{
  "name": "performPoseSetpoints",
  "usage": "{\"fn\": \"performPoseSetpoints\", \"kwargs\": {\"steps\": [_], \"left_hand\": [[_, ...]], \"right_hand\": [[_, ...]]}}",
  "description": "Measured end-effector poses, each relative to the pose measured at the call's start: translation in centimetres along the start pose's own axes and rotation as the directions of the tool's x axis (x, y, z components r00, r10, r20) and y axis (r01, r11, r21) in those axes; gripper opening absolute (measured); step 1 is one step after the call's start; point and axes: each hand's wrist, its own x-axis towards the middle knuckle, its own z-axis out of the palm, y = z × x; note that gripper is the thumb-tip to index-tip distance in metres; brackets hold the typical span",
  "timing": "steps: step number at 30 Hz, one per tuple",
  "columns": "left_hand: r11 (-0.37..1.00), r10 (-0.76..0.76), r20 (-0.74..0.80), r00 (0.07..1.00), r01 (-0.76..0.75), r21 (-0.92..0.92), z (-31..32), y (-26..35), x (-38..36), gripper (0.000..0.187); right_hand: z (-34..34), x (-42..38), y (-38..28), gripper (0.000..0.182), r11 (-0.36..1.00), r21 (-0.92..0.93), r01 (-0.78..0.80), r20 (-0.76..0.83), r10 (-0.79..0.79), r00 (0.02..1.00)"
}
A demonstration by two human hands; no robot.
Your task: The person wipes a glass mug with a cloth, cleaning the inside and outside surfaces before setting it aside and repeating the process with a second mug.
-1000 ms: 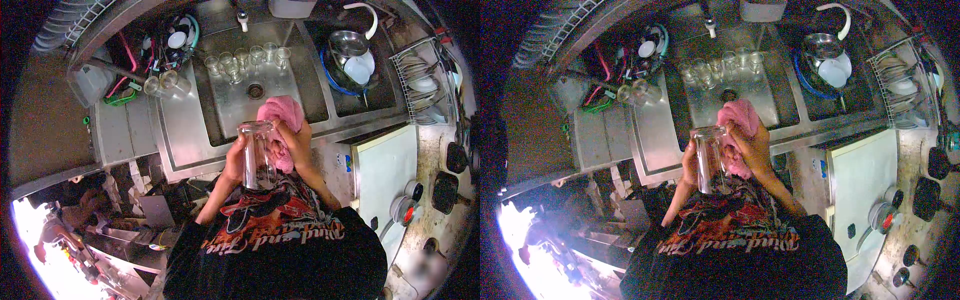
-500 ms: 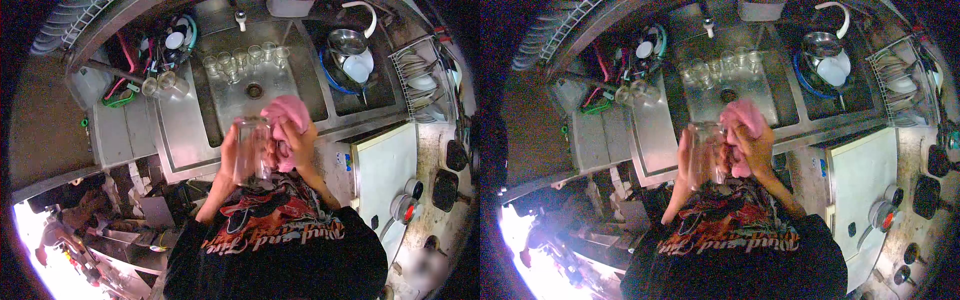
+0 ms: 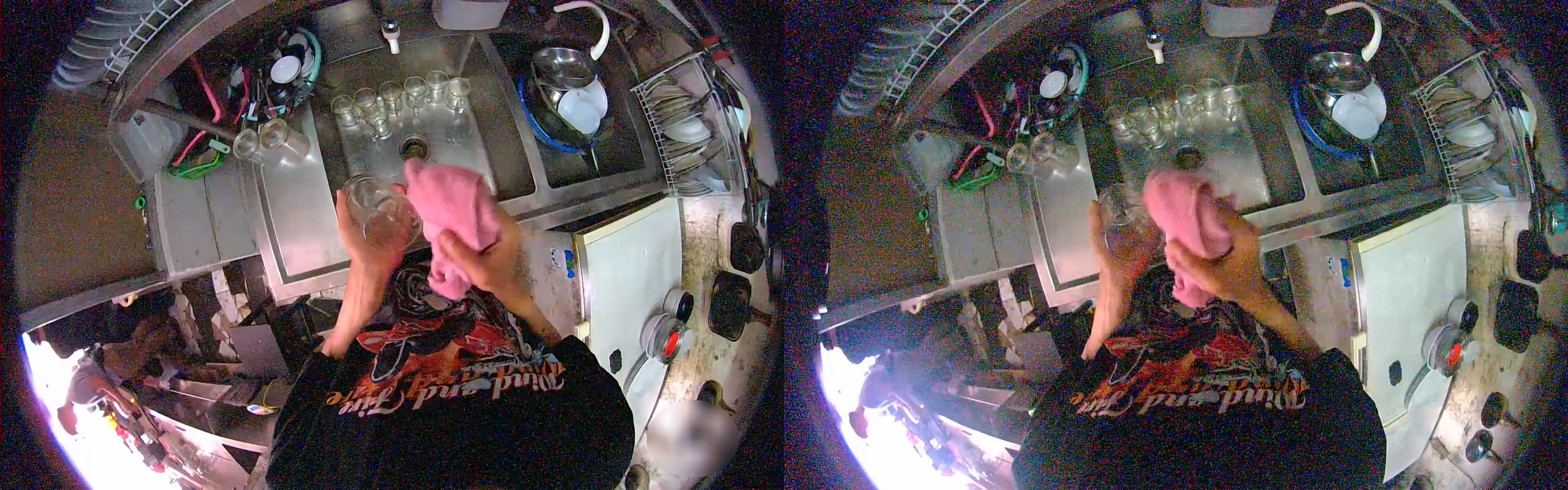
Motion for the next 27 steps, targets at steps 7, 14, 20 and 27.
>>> {"fn": "performPoseSetpoints", "kwargs": {"steps": [7, 14, 20, 27], "left_hand": [[0.992, -0.045, -0.040, 0.998, 0.049, 0.112, 1.7, 0.3, -1.2, 0.074], [0.941, 0.228, -0.163, 0.960, -0.174, 0.288, 4.5, -0.4, -2.6, 0.073], [0.841, 0.432, -0.031, 0.901, -0.390, 0.375, 4.5, 0.4, -2.2, 0.061], [0.610, 0.350, 0.248, 0.903, -0.421, 0.671, 1.0, 0.1, -1.8, 0.050]], "right_hand": [[1.0, 0.7, -1.6, 0.059, 0.980, -0.130, 0.148, 0.431, -0.078, 0.899], [0.1, 0.0, 1.9, 0.064, 0.886, 0.227, -0.404, 0.560, 0.221, 0.798], [-1.7, 0.7, -1.6, 0.076, 0.539, 0.626, -0.564, 0.537, 0.226, 0.812], [-2.2, -0.7, -1.1, 0.051, 0.958, -0.062, -0.282, 0.193, 0.288, 0.938]]}}
